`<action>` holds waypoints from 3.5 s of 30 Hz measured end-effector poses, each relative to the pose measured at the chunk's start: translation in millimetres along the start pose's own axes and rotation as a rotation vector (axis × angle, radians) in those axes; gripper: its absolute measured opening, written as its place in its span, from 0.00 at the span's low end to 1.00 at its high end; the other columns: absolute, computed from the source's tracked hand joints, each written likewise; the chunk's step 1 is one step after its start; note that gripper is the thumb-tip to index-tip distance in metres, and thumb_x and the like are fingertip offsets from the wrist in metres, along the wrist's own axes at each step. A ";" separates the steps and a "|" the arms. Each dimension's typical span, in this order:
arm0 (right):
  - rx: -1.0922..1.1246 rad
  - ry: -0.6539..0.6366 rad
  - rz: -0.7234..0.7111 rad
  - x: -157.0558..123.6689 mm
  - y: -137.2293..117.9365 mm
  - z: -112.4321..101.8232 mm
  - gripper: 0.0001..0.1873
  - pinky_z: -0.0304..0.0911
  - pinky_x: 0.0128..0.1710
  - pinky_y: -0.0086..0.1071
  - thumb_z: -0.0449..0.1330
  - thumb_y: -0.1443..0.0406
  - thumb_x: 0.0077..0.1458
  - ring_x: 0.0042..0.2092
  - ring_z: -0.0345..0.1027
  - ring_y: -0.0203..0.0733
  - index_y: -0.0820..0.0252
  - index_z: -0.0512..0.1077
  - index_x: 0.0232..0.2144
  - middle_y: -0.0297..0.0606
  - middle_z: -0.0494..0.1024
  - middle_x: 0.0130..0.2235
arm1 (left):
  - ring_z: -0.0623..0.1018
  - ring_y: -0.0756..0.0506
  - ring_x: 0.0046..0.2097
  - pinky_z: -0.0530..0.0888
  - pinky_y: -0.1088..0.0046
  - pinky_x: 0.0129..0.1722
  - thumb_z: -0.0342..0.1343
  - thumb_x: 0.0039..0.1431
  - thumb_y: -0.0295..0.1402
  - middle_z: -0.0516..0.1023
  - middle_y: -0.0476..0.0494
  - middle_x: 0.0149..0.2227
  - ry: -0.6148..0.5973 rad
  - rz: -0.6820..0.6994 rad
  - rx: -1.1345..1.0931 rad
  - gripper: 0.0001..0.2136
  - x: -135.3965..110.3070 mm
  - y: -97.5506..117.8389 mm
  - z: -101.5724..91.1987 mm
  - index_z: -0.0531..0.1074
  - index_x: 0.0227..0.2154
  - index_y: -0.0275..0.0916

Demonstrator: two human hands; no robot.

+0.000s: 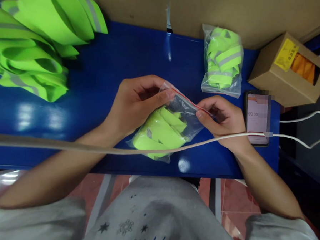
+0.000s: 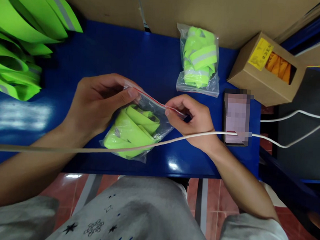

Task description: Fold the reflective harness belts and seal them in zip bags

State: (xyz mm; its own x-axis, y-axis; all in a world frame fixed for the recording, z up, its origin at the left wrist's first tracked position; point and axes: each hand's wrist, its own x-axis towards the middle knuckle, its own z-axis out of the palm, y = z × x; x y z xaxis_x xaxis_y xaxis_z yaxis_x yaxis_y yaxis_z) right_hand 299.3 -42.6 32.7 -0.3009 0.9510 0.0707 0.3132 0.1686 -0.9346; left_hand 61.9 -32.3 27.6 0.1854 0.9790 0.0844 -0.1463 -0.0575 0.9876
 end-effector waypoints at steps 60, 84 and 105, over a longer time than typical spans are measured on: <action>-0.118 -0.003 -0.106 -4.0 5.3 11.7 0.06 0.60 0.28 0.28 0.64 0.70 0.58 0.28 0.62 0.32 0.57 0.71 0.30 0.29 0.72 0.27 | 0.82 0.46 0.36 0.78 0.71 0.35 0.68 0.62 0.43 0.83 0.44 0.34 -0.071 -0.159 0.181 0.12 -14.0 -3.5 19.8 0.77 0.34 0.40; 0.045 0.239 -0.113 -2.9 -1.2 10.5 0.12 0.60 0.23 0.31 0.66 0.54 0.66 0.24 0.62 0.33 0.54 0.72 0.35 0.31 0.72 0.27 | 0.84 0.41 0.48 0.77 0.72 0.41 0.75 0.51 0.44 0.83 0.44 0.51 -0.527 -0.201 0.431 0.33 -10.5 11.3 1.3 0.73 0.59 0.45; -0.289 0.107 -0.614 -7.8 4.2 9.6 0.06 0.69 0.39 0.38 0.59 0.69 0.68 0.36 0.76 0.40 0.55 0.75 0.39 0.37 0.83 0.35 | 0.66 0.34 0.71 0.66 0.50 0.68 0.51 0.65 0.28 0.66 0.38 0.70 0.004 0.343 1.221 0.22 19.8 -17.9 -43.3 0.70 0.61 0.46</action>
State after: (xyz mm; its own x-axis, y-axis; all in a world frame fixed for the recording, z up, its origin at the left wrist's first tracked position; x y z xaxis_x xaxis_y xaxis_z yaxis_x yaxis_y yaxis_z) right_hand 294.3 -51.7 24.9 -0.4149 0.6792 0.6055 0.3462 0.7332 -0.5852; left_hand 26.1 -3.4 5.9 0.3124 0.8788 0.3608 0.8025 -0.4474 0.3947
